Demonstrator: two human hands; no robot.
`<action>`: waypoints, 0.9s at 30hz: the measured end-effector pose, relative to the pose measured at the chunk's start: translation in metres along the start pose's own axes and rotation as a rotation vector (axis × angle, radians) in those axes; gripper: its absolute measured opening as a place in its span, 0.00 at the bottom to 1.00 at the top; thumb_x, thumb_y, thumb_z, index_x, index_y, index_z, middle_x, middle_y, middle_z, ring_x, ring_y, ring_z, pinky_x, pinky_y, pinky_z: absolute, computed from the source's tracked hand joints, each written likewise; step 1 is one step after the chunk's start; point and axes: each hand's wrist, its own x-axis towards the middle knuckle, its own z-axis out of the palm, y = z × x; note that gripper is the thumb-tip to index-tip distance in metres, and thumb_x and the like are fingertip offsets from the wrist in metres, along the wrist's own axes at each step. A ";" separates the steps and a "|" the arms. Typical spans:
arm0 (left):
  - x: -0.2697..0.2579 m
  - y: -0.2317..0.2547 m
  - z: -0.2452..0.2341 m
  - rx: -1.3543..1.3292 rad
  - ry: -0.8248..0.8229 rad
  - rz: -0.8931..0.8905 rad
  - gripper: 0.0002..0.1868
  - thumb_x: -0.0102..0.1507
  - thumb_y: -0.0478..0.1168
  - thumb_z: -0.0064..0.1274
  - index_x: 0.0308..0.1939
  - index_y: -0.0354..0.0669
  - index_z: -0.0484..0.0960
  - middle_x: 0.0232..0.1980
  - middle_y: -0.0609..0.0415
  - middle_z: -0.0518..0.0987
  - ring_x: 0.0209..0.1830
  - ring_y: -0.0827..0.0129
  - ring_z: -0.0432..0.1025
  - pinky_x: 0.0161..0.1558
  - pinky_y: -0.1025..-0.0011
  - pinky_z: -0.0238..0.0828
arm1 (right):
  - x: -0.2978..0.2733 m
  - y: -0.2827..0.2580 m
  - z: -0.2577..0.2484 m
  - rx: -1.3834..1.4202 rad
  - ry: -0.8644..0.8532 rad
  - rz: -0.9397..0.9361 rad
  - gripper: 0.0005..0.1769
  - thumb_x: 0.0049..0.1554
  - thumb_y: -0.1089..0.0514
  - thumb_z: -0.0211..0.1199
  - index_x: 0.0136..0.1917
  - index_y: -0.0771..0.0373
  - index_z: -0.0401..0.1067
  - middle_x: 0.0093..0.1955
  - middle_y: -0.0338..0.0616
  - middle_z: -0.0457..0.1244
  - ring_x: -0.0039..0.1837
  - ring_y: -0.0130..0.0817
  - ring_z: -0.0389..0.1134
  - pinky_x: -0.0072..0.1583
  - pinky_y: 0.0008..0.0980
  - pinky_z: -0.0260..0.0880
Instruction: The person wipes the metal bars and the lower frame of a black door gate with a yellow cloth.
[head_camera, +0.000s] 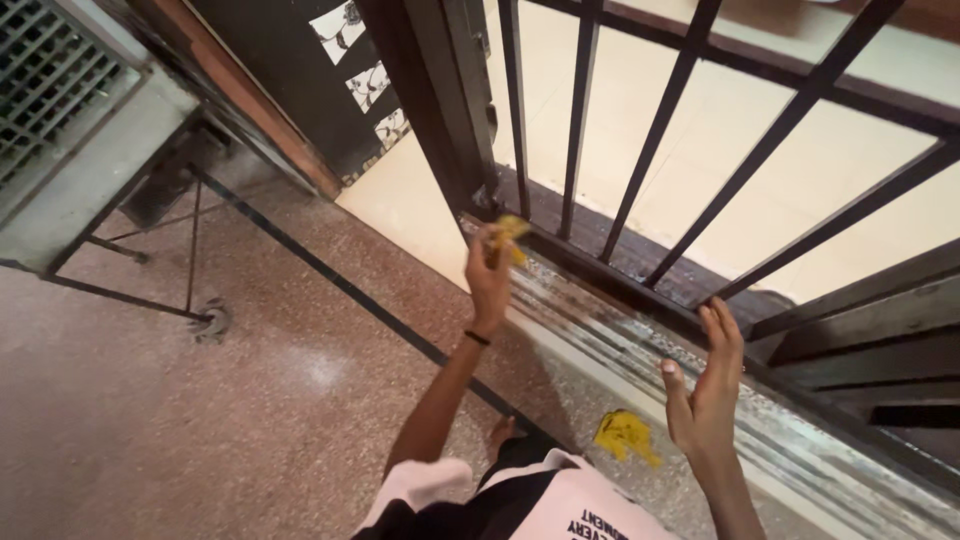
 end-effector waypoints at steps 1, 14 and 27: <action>0.017 -0.008 -0.001 0.031 0.056 0.039 0.19 0.67 0.40 0.51 0.63 0.48 0.74 0.59 0.52 0.76 0.46 0.72 0.78 0.41 0.76 0.83 | 0.001 0.001 0.000 -0.011 0.027 0.006 0.37 0.67 0.40 0.46 0.80 0.64 0.50 0.83 0.59 0.45 0.84 0.58 0.47 0.81 0.58 0.48; -0.084 0.011 0.087 0.246 -0.354 0.512 0.10 0.76 0.40 0.45 0.50 0.44 0.83 0.36 0.56 0.73 0.31 0.68 0.69 0.31 0.66 0.68 | 0.052 0.007 0.016 0.197 0.431 -0.161 0.40 0.77 0.43 0.56 0.82 0.66 0.36 0.82 0.64 0.41 0.85 0.51 0.47 0.82 0.50 0.55; 0.061 -0.008 -0.025 0.774 -0.187 0.447 0.15 0.67 0.39 0.48 0.56 0.44 0.80 0.41 0.47 0.74 0.36 0.55 0.71 0.30 0.60 0.72 | 0.082 0.045 0.039 0.698 0.329 -0.010 0.25 0.75 0.39 0.50 0.48 0.62 0.57 0.35 0.36 0.50 0.37 0.24 0.49 0.41 0.27 0.53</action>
